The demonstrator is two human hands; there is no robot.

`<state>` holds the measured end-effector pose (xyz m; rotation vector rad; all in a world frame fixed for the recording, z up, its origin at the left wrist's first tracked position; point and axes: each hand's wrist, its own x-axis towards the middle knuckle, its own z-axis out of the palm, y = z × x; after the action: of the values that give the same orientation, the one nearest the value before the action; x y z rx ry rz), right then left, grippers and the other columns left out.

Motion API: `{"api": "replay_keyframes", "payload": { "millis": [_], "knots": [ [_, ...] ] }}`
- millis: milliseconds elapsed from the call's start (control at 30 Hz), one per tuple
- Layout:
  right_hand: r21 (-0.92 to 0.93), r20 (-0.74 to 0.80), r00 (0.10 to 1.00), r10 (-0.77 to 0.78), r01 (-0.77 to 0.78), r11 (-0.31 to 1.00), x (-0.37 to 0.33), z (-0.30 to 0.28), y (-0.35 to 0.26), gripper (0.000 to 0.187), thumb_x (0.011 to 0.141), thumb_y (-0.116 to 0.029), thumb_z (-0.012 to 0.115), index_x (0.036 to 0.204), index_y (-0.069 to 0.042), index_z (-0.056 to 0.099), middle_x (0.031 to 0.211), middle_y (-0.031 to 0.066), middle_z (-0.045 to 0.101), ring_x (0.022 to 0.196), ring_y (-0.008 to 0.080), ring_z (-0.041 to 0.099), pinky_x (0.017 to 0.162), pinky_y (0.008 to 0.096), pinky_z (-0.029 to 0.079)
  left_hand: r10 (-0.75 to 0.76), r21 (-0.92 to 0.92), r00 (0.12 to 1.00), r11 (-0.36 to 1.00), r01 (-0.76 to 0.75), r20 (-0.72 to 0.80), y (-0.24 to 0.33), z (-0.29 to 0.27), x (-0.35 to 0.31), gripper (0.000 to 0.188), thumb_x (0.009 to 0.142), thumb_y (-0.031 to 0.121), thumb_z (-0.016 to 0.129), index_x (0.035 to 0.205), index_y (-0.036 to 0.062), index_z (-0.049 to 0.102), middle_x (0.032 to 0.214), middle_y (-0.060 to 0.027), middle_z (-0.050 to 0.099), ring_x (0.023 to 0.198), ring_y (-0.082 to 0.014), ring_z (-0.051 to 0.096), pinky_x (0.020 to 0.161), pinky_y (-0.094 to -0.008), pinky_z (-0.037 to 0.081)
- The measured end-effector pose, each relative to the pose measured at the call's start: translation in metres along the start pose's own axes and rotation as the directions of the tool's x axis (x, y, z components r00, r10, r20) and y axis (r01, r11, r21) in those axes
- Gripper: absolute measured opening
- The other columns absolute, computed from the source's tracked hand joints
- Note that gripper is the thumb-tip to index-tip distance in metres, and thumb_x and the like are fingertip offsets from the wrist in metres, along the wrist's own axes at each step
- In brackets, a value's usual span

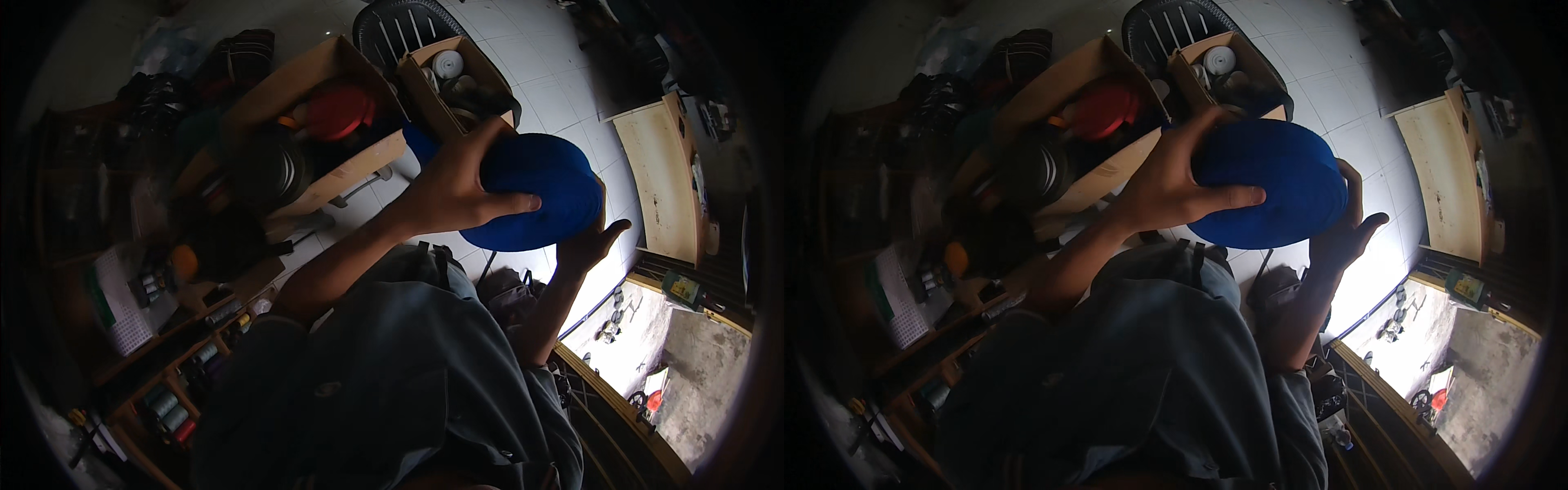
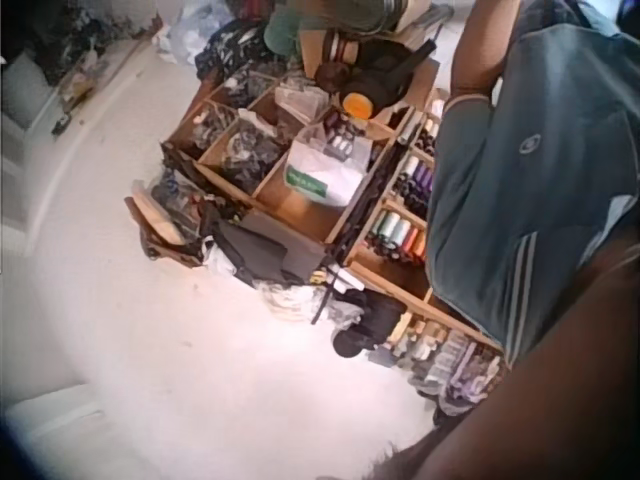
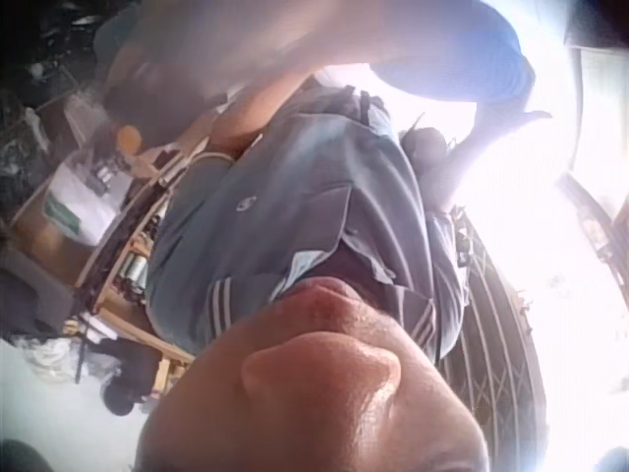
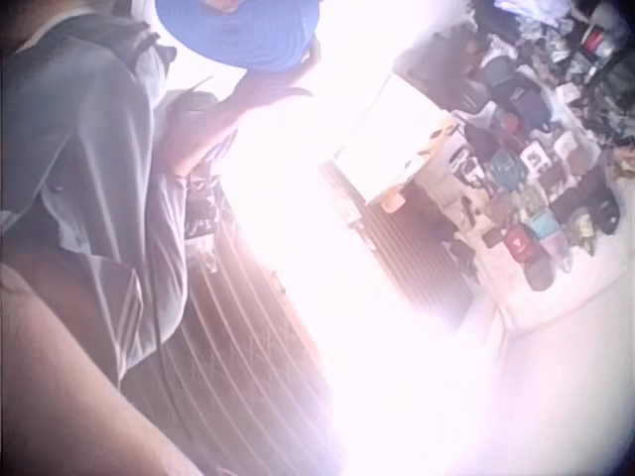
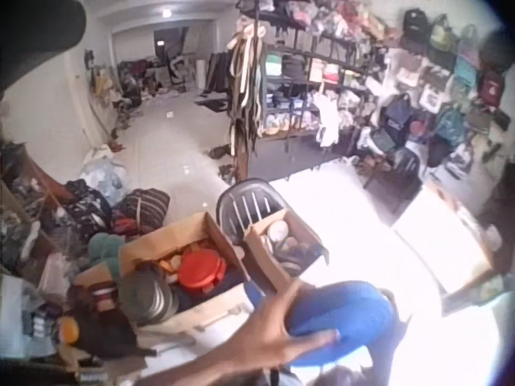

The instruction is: The person takes rolls of colorful straps from storage boxes and organizes them on a shelf, handling rolls of blue, white, teal, pink, and red straps.

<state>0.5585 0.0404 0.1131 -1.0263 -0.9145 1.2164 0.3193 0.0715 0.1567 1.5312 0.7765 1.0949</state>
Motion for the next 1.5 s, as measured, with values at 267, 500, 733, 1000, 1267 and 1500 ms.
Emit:
{"api": "replay_keyframes", "payload": {
  "millis": [267, 500, 733, 1000, 1267, 1500],
  "knots": [
    [-0.586, 0.402, 0.911, 0.097, 0.174, 0.791, -0.005, -0.06, -0.087, 0.077, 0.062, -0.029, 0.087, 0.123, -0.002, 0.049, 0.101, 0.0181, 0.065, 0.092, 0.0275, 0.066, 0.082, 0.0346, 0.051, -0.108, 0.495, 0.886, 0.856, -0.148, 0.452, 0.007, 0.105, 0.066, 0.054, 0.064, 0.026, 0.082, 0.103, 0.0006, 0.056, 0.09, -0.019, 0.067, 0.087, -0.03, 0.067, 0.076, -0.0361, 0.052],
    [-0.62, 0.165, 0.983, -0.075, 0.163, 0.768, -0.017, -0.154, -0.099, 0.053, 0.065, -0.029, 0.084, 0.101, 0.001, 0.06, 0.084, 0.0148, 0.067, 0.078, 0.0226, 0.068, 0.074, 0.0312, 0.053, -0.022, 0.361, 0.872, 0.915, -0.18, 0.49, -0.005, 0.198, 0.09, 0.052, 0.067, 0.021, 0.08, 0.11, 0.0025, 0.057, 0.101, -0.0153, 0.063, 0.094, -0.0274, 0.063, 0.084, -0.036, 0.049],
    [-0.328, -0.219, 0.935, -0.28, 0.2, 0.923, -0.012, -0.231, -0.097, 0.045, 0.071, -0.027, 0.079, 0.099, 0.001, 0.058, 0.087, 0.0107, 0.064, 0.082, 0.0185, 0.062, 0.077, 0.0307, 0.049, 0.033, 0.116, 0.95, 0.991, -0.072, 0.311, -0.041, 0.254, 0.103, 0.07, 0.083, 0.042, 0.066, 0.137, 0.0077, 0.039, 0.125, -0.0189, 0.052, 0.112, -0.029, 0.055, 0.094, -0.0368, 0.045],
    [0.016, -0.496, 0.803, -0.331, 0.389, 0.921, 0.057, -0.243, -0.08, 0.049, 0.081, -0.033, 0.072, 0.11, -0.002, 0.048, 0.095, 0.0078, 0.055, 0.09, 0.0147, 0.053, 0.082, 0.0288, 0.044, 0.139, -0.003, 0.989, 0.99, -0.139, 0.055, -0.05, 0.29, 0.18, 0.079, 0.083, 0.043, 0.067, 0.14, 0.0033, 0.031, 0.131, -0.0215, 0.045, 0.118, -0.0318, 0.05, 0.097, -0.0398, 0.045],
    [-0.197, -0.27, 0.906, -0.325, 0.279, 0.94, 0.147, -0.292, -0.087, 0.062, 0.077, -0.047, 0.07, 0.113, -0.004, 0.045, 0.098, 0.0083, 0.053, 0.096, 0.0168, 0.051, 0.084, 0.0316, 0.042, 0.369, 0.148, 0.899, 0.901, -0.408, 0.236, -0.049, 0.269, 0.301, 0.061, 0.084, 0.036, 0.068, 0.133, 0.0071, 0.046, 0.12, -0.0174, 0.057, 0.109, -0.0306, 0.058, 0.094, -0.0403, 0.047],
    [-0.718, 0.298, 0.944, -0.143, 0.321, 0.617, 0.247, -0.275, -0.183, 0.078, 0.059, -0.044, 0.085, 0.113, 0.004, 0.054, 0.097, 0.0198, 0.065, 0.09, 0.0306, 0.066, 0.082, 0.039, 0.051, 0.328, 0.208, 0.742, 0.823, -0.528, 0.585, -0.052, 0.269, 0.397, 0.07, 0.076, 0.028, 0.076, 0.135, 0.012, 0.041, 0.111, -0.0189, 0.06, 0.1, -0.0322, 0.062, 0.087, -0.0408, 0.052]
  ]
}}
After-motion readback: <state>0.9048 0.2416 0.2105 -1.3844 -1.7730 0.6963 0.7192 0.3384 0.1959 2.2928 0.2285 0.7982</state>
